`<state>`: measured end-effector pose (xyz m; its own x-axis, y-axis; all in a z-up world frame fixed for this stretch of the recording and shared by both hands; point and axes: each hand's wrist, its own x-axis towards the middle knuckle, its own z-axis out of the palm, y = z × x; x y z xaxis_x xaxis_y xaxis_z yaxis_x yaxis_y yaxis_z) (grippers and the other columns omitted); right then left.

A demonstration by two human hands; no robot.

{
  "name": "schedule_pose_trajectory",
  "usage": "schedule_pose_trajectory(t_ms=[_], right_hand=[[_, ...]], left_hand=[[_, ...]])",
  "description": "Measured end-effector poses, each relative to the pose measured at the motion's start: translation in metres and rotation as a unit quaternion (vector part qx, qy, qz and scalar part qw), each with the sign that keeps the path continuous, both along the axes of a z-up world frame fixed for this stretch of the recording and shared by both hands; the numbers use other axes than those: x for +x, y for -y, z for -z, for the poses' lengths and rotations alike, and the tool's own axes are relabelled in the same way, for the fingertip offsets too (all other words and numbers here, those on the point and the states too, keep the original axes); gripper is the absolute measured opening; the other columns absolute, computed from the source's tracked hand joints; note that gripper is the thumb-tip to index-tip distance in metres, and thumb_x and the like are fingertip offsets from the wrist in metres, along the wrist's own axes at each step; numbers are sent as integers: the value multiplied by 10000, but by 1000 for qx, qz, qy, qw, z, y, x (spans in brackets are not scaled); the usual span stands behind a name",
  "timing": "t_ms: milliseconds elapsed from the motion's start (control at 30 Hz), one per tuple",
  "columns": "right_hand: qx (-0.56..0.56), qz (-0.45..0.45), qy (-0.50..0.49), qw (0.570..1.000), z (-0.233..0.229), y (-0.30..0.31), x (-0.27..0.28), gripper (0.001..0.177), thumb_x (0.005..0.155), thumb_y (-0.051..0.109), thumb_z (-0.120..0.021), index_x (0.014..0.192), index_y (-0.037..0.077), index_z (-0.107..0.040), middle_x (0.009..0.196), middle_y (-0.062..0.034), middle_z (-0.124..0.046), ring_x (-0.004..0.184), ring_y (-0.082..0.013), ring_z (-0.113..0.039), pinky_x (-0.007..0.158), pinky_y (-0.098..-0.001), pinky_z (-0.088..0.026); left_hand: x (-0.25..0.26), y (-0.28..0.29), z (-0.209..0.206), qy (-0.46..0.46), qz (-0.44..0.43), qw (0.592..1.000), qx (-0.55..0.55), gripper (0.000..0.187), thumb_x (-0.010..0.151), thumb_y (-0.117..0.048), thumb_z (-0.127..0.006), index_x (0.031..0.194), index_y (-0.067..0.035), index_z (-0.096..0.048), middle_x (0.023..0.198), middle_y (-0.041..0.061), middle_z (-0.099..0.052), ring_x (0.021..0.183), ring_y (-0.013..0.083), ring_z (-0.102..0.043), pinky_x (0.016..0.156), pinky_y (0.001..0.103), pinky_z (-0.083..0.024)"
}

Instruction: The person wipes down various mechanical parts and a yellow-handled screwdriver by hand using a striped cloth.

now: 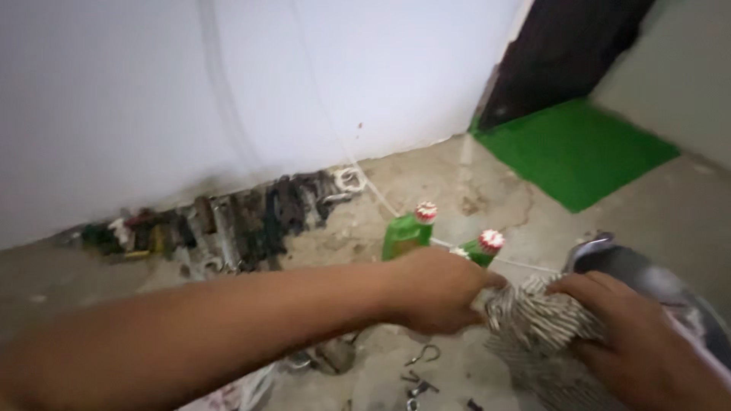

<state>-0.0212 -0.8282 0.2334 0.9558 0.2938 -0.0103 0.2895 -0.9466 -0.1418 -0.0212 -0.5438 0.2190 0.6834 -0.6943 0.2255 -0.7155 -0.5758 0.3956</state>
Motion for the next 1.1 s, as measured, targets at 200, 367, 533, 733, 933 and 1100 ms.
schedule_pose_trajectory(t_ms=[200,367,533,733,933,1100], right_hand=[[-100,32,-68,992,-18,61,-13,785,598,131,-947,1287,316,-618,1283,5,-539,1263,-212,-598,1041,-340,-517],[-95,39,-54,993,-5,71,-37,865,621,200,-881,1407,354,-554,1276,-6,-589,1242,-230,-627,1034,-387,-513],[-103,101,-74,987,-42,21,-49,642,777,191,-742,1386,324,-586,1282,-15,-618,1225,-270,-632,990,-449,-498],[-70,25,-20,997,-17,37,-43,614,729,191,-785,1319,219,-619,1180,-62,-637,1139,-325,-651,953,-447,-512],[-100,24,-106,989,0,29,-51,540,709,83,-723,1227,190,-614,1162,-81,-616,1055,-314,-660,917,-428,-536],[-109,-45,-106,987,-2,19,-57,520,672,128,-766,1171,147,-625,1113,-103,-631,1046,-337,-643,860,-449,-532]], left_hand=[[9,109,-24,143,164,947,236,280,789,-354,-744,961,-136,-783,948,112,-771,905,316,-755,714,446,-608],[53,133,32,65,92,981,156,247,757,-278,-764,955,-137,-719,905,146,-743,861,362,-732,675,502,-584],[55,126,181,58,-59,996,17,161,760,-208,-760,820,-60,-745,906,184,-713,914,393,-708,787,500,-570],[71,89,313,-74,-180,966,172,116,807,-108,-725,902,-85,-788,1013,183,-726,989,365,-714,800,460,-586],[63,64,304,-258,-285,905,180,232,832,-185,-754,1053,-114,-737,1112,153,-725,1101,324,-685,921,432,-559],[49,70,324,-251,-355,891,133,356,796,-290,-841,1074,-92,-737,1149,137,-712,1123,318,-676,951,424,-553]])
